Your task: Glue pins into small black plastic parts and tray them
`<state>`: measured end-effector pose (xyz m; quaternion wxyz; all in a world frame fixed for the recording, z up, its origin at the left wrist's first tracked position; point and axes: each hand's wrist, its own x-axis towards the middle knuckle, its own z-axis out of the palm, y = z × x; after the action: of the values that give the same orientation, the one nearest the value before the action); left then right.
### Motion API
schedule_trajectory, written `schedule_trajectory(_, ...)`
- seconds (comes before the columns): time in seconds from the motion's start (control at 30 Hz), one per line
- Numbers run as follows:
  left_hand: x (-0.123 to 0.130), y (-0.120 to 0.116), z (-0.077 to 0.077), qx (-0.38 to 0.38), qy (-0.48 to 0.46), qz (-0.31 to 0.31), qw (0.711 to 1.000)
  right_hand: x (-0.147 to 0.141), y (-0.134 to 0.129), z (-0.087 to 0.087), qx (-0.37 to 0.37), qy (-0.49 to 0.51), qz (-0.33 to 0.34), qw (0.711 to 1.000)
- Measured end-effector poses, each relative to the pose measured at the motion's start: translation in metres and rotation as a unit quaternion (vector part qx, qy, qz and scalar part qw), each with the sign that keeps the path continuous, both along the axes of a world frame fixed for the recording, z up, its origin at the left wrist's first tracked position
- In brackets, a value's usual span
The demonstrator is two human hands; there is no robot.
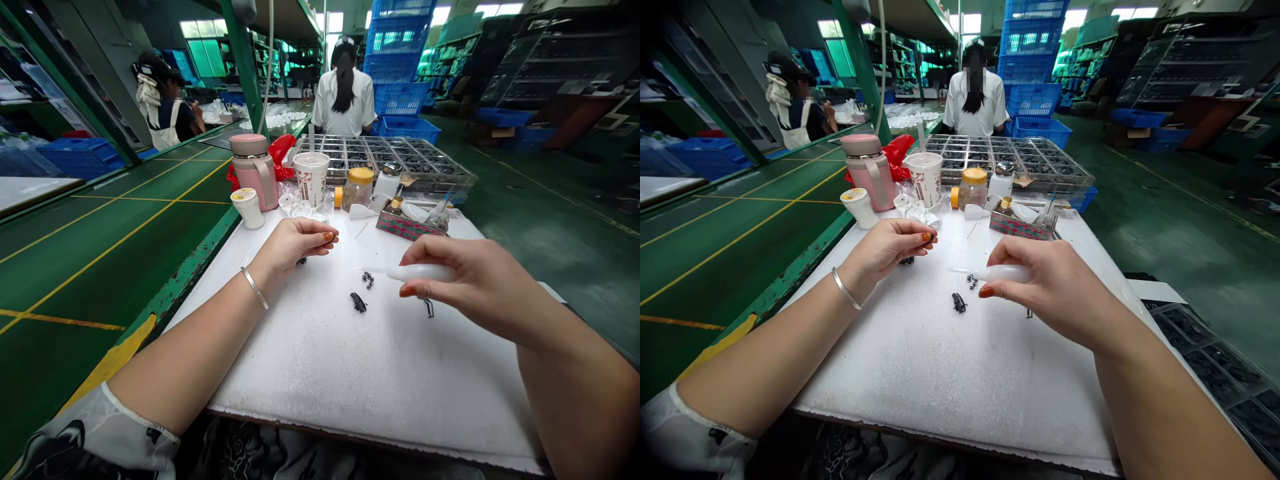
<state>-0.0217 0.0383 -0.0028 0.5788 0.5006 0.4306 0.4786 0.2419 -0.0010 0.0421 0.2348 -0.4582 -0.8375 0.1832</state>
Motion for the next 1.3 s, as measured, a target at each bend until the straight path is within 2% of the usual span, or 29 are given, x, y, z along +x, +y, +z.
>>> schedule_trajectory(0.07, 0.001, 0.000, -0.001, 0.005, 0.002, -0.007, 1.000, -0.002, -0.004, 0.001, 0.015, 0.011, -0.011, 1.000)
schedule_trajectory(0.3, 0.004, -0.001, 0.000, 0.014, 0.018, -0.021, 1.000, -0.011, -0.007, -0.004, -0.050, 0.072, -0.020, 0.996)
schedule_trajectory(0.53, 0.005, -0.003, 0.000, 0.012, 0.010, -0.024, 1.000, -0.016, -0.005, -0.006, -0.002, 0.040, 0.001, 0.999)
schedule_trajectory(1.3, 0.006, -0.002, -0.001, 0.013, 0.015, -0.034, 0.999, -0.022, -0.004, -0.005, -0.051, 0.000, 0.021, 0.998)
